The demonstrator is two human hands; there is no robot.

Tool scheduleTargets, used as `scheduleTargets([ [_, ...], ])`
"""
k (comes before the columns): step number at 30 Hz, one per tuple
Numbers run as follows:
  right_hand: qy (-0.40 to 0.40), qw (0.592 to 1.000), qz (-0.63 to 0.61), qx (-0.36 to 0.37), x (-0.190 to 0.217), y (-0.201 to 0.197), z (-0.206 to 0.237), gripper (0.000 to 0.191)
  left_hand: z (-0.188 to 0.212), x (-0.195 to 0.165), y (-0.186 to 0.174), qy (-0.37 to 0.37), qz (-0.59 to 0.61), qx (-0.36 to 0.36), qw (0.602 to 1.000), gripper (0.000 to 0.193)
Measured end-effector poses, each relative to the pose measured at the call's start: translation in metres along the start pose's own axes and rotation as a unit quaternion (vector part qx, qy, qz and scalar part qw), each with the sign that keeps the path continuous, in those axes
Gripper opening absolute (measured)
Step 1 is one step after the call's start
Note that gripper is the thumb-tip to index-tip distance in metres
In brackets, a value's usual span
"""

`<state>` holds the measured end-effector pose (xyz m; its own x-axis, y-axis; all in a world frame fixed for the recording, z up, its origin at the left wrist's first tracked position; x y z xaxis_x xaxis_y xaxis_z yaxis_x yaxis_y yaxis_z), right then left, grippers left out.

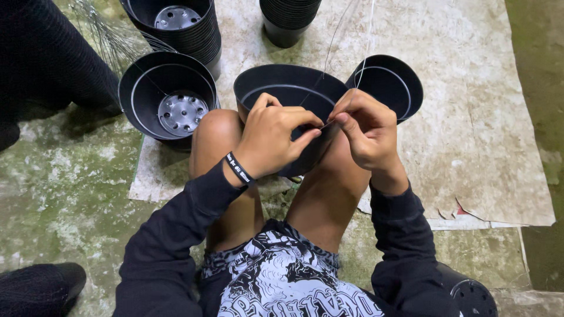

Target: The person sits on the floor and assembles wire hangers into black plastic planters. They cut wire with pliers, bend it into a loop, and insert the ends into holes in the planter base, then secure the wire by bending it inside the pot.

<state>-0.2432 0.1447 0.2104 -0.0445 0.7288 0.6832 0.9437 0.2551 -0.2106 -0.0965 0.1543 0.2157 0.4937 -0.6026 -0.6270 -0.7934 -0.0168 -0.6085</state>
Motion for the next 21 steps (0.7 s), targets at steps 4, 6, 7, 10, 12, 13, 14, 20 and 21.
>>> scheduleTargets([
  [4,0.05,0.998,-0.029,0.001,-0.01,-0.001,-0.002,0.004,0.0,0.003,-0.001,-0.001,0.006,-0.002,1.0,0.011],
  [6,0.078,0.995,-0.051,0.02,-0.012,0.003,-0.002,0.005,0.0,0.008,0.0,-0.016,0.011,0.011,1.0,0.011],
  [7,0.078,0.996,-0.025,0.043,-0.01,0.005,-0.002,0.004,0.0,0.01,0.0,-0.022,0.022,0.013,0.999,0.011],
  [10,0.076,0.993,0.033,0.082,-0.002,0.011,0.001,0.004,0.003,0.01,0.0,-0.033,0.042,0.011,0.999,0.01],
  [12,0.069,0.994,0.043,0.073,0.001,0.01,0.001,0.005,0.005,0.007,-0.002,-0.029,0.035,-0.002,0.999,0.009],
  [13,0.065,0.994,0.054,0.069,0.002,0.009,0.0,0.004,0.006,0.004,-0.004,-0.021,0.028,-0.018,0.999,0.009],
  [14,0.062,0.994,0.064,0.065,0.002,0.008,0.0,0.004,0.008,0.001,-0.006,-0.015,0.021,-0.033,0.999,0.008],
  [20,0.038,0.996,0.067,0.038,0.0,0.005,0.001,0.009,0.017,-0.01,-0.006,0.033,-0.007,-0.074,0.997,0.006],
  [21,0.038,0.998,0.048,0.028,-0.002,0.005,0.001,0.009,0.018,-0.011,-0.006,0.044,-0.012,-0.079,0.996,0.007],
])
Point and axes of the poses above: each hand's wrist, its own z-axis away from the middle knuckle, its own y-axis out of the palm, x = y × z, the point moved 10 cm from there along -z, towards the middle knuckle, and after that the axes turned 10 degrees about -y, right-handed, at the moved point
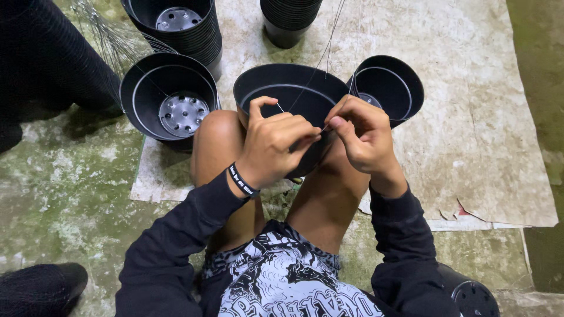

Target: The person sits on the floor and assembles wire hangers into black plastic planters. They cut wire with pliers, bend it into a loop, and insert the ends into holes in the planter base, then secure the wire by bending it inside the pot.

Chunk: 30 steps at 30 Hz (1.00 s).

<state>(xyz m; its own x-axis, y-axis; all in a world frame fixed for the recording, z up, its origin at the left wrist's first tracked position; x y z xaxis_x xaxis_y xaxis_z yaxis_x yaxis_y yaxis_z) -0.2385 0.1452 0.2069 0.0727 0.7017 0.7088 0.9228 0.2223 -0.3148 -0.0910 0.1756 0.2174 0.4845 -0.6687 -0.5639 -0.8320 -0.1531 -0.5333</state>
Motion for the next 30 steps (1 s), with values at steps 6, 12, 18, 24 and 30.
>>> scheduleTargets([
  [6,0.046,0.995,-0.071,-0.045,-0.02,0.002,0.007,0.009,0.009,-0.006,0.005,0.101,-0.055,-0.026,0.993,0.011],
  [12,0.051,0.995,-0.065,-0.053,-0.031,0.004,0.011,0.011,0.023,-0.01,0.014,0.223,-0.121,-0.023,0.967,0.008],
  [18,0.043,0.995,-0.072,-0.058,-0.034,-0.001,0.006,0.011,0.017,-0.01,0.009,0.258,-0.139,0.002,0.956,0.025],
  [24,0.016,0.999,-0.026,0.017,-0.004,0.006,0.008,0.005,-0.007,0.027,0.011,-0.032,0.054,0.155,0.986,0.019],
  [30,0.006,0.996,0.088,0.019,0.013,0.016,0.014,0.003,-0.011,0.024,0.025,-0.043,0.0,0.188,0.981,0.024],
])
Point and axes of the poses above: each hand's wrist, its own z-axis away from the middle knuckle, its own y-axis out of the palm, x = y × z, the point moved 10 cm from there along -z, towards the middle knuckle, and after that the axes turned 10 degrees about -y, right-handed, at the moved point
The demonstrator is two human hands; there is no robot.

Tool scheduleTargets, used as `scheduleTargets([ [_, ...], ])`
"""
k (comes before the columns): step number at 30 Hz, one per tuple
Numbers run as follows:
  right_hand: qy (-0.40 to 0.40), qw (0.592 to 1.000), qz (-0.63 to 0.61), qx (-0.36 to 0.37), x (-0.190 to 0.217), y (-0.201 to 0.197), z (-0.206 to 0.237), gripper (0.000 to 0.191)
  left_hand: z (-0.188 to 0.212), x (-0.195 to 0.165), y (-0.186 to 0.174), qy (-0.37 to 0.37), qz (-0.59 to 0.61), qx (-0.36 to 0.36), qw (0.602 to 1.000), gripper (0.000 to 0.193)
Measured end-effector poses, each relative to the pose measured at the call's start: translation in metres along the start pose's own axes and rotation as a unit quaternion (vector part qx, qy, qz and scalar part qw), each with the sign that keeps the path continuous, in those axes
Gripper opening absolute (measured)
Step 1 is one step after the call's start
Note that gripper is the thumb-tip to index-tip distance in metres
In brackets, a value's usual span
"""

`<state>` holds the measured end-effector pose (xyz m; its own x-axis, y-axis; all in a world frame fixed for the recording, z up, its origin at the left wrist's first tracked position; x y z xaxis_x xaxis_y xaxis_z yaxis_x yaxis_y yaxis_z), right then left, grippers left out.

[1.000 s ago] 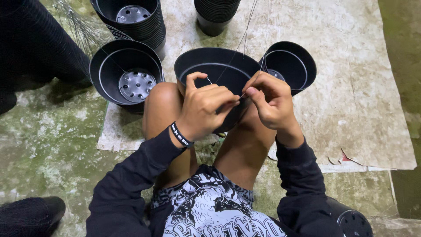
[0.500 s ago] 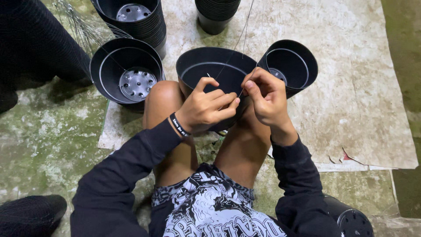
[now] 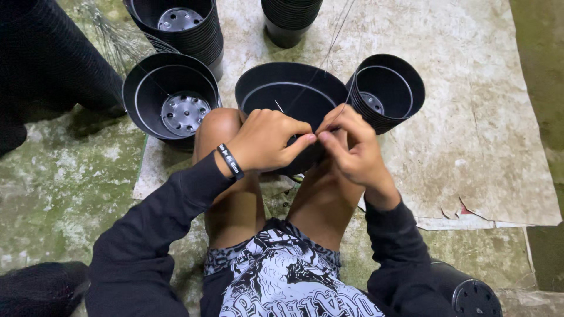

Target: The person sits on the floor and assembles wire hangers into black plastic planters. They cut wire with pliers, bend it into a loop, and insert the ends into holes in the planter base, then secure the wire by bending it inside the pot.

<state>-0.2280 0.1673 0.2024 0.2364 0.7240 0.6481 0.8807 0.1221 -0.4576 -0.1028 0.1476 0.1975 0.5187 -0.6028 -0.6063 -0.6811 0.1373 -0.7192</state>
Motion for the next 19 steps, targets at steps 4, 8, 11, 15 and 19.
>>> scheduleTargets([
  [4,-0.031,0.993,0.106,-0.04,0.013,-0.001,0.014,0.007,0.004,-0.001,0.004,-0.007,0.009,0.025,1.0,0.023],
  [8,-0.042,0.993,0.099,-0.052,0.013,0.004,0.029,0.008,0.01,-0.004,0.009,-0.016,0.009,0.054,0.998,0.023],
  [11,-0.038,0.995,0.077,-0.051,0.009,0.006,0.042,0.012,0.016,-0.007,0.012,-0.023,0.001,0.079,0.997,0.022],
  [15,-0.039,0.995,0.051,-0.074,0.005,0.006,0.061,0.015,0.025,-0.018,0.008,0.007,0.016,0.052,0.999,0.021],
  [19,-0.029,0.994,0.038,-0.095,0.0,0.01,0.078,0.015,0.032,-0.019,0.011,0.003,0.0,0.047,0.999,0.021],
])
Point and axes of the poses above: each hand's wrist, its own z-axis away from the middle knuckle, its own y-axis out of the palm, x = y × z, the point moved 10 cm from there along -z, towards the middle knuckle, and after that the axes turned 10 degrees about -y, right-handed, at the moved point
